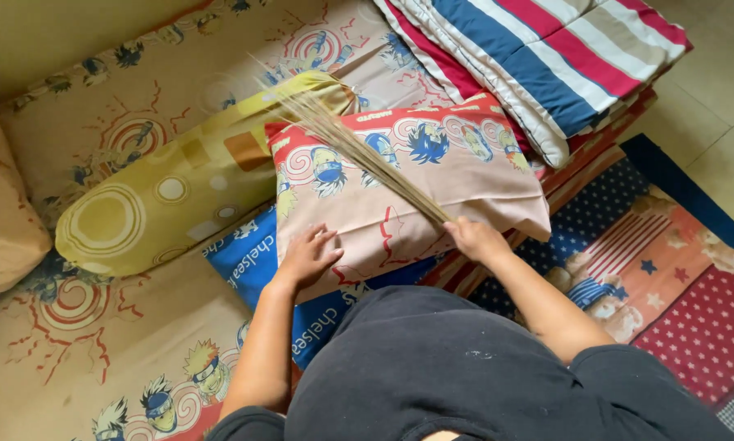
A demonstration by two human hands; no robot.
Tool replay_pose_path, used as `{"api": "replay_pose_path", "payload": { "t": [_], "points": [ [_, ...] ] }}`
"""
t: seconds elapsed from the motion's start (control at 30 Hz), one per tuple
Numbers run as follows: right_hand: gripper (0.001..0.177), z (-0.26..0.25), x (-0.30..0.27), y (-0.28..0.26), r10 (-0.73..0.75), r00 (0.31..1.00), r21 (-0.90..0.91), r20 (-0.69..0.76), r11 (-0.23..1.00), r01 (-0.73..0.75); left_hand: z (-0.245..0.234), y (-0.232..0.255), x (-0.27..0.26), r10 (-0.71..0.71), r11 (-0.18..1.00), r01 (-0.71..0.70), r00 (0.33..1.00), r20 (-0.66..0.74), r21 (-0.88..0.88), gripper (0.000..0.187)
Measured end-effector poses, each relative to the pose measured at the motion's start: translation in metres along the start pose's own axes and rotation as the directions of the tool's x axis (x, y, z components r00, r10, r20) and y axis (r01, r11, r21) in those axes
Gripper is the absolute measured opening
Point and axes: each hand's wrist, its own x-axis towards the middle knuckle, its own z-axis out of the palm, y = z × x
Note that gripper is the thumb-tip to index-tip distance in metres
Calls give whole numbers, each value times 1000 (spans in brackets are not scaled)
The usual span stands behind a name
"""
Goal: A person tidies up a bed by folding a striped blanket, arranging pillows and a bolster, and then dusting the mattress and pillows using a broomstick.
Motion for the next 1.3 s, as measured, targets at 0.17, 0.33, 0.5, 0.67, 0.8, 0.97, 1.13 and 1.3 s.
{"api": "replay_pose_path", "payload": {
  "t": [0.17,0.33,0.5,0.67,0.8,0.97,1.13,1.3],
  "points": [
    [72,32,30,124,387,906,74,-171,922,-380,34,-34,41,-113,974,79,982,154,213,80],
    [67,45,25,113,358,899,134,-254,933,-334,39,-41,50,-165,963,120,971,175,241,86],
    [44,75,-5,53,5,938,-49,-346,999,-24,35,-29,44,-203,958,151,957,207,242,101],
    [44,76,-13,78,87,941,-121,-326,984,-133,48,-44,50,-197,956,143,959,201,256,105],
    [65,84,21,142,429,884,118,-184,903,-414,51,-45,50,-203,957,151,959,196,249,106],
    [51,82,14,87,122,911,13,-395,992,-127,55,-54,55,-197,960,148,961,195,236,108],
    [39,91,10,63,-151,890,-280,-429,960,28,57,-62,57,-186,965,140,962,200,223,109],
    [56,80,20,124,263,949,-3,-176,963,-268,62,-73,63,-172,974,135,963,207,183,109]
  ]
}}
